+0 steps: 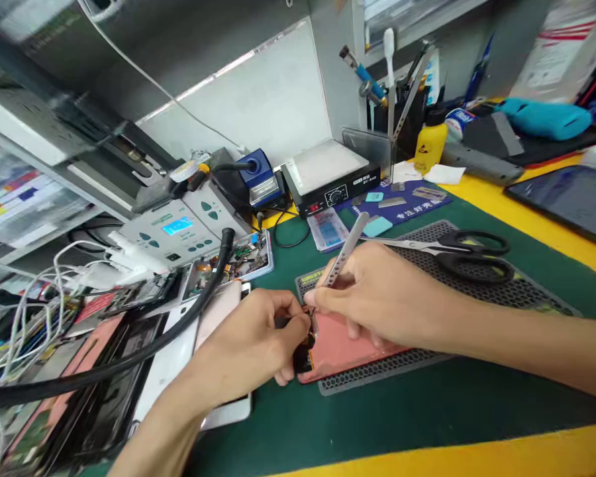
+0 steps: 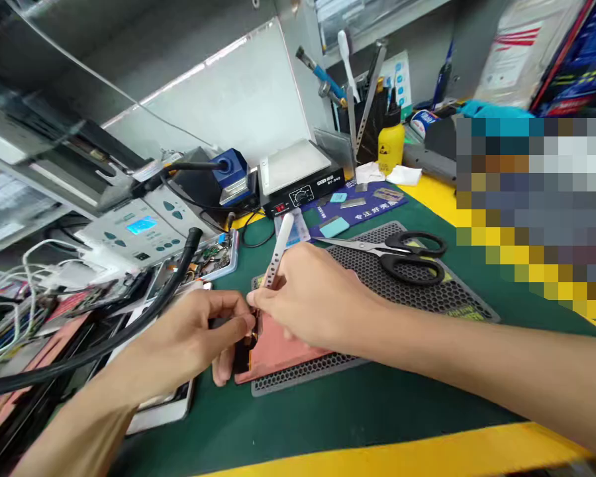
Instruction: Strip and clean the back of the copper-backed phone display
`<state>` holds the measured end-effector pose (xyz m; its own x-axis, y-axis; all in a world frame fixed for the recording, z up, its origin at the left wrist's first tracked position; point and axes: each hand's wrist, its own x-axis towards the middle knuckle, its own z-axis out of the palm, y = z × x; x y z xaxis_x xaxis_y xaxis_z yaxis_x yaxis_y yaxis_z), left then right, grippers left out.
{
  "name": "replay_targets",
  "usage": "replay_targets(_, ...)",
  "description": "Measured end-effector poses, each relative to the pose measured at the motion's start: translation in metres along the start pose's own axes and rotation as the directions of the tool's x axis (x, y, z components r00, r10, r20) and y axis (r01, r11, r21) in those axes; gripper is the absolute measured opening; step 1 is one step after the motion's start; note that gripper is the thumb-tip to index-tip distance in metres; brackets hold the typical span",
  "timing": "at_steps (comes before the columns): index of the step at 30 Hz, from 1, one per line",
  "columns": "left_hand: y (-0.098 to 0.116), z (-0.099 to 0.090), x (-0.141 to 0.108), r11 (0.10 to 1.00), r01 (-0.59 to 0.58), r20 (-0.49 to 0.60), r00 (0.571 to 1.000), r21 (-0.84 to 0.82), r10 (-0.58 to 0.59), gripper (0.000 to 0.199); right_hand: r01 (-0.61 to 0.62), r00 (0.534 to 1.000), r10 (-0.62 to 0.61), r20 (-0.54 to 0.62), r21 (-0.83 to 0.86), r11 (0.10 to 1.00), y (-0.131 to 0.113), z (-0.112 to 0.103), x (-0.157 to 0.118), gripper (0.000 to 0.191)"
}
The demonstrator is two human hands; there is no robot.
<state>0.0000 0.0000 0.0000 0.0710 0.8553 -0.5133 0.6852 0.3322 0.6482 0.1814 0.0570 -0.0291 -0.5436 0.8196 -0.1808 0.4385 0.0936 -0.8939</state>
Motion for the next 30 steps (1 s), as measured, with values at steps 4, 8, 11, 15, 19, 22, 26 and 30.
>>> replay_targets(4, 0.000, -0.001, -0.001, 1.000, 0.022, 0.010, 1.000, -0.005, -0.022, 0.021, 0.005, 1.000, -0.005, -0.002, 0.003, 1.000, 0.000, 0.002, -0.004, 0.040)
replay_targets(8, -0.006, -0.003, 0.000, 1.000, 0.007, 0.020, 1.000, -0.028, -0.007, 0.020, -0.006, 1.000, 0.006, -0.018, -0.004, 1.000, 0.000, 0.004, -0.003, 0.039)
replay_targets(11, -0.010, -0.004, 0.000, 0.999, -0.005, 0.028, 1.000, -0.043, 0.006, 0.020, -0.011, 1.000, 0.011, -0.019, -0.002, 1.000, -0.001, 0.005, -0.003, 0.041)
replay_targets(15, -0.011, -0.004, -0.001, 0.999, -0.010, 0.029, 1.000, -0.053, 0.011, 0.019, -0.030, 0.999, 0.030, -0.023, -0.013, 0.999, -0.002, 0.006, -0.004, 0.042)
replay_targets(19, -0.010, -0.004, -0.001, 0.998, -0.014, 0.027, 1.000, -0.059, 0.015, 0.018, -0.029, 0.999, 0.028, -0.027, -0.018, 0.999, -0.002, 0.006, -0.004, 0.041)
replay_targets(22, -0.011, -0.004, -0.001, 0.997, -0.011, 0.026, 1.000, -0.073, 0.013, 0.017, -0.025, 0.999, 0.024, -0.030, -0.018, 1.000, -0.002, 0.006, -0.004, 0.040)
replay_targets(26, -0.013, -0.004, 0.000, 0.996, -0.014, 0.024, 1.000, -0.087, 0.016, 0.016, -0.031, 0.999, 0.030, -0.030, -0.022, 0.999, -0.002, 0.006, -0.005, 0.040)
replay_targets(30, -0.014, -0.004, 0.001, 0.997, -0.016, 0.024, 1.000, -0.075, 0.018, 0.016, -0.017, 0.999, 0.017, -0.027, -0.005, 1.000, -0.001, 0.006, -0.005, 0.040)
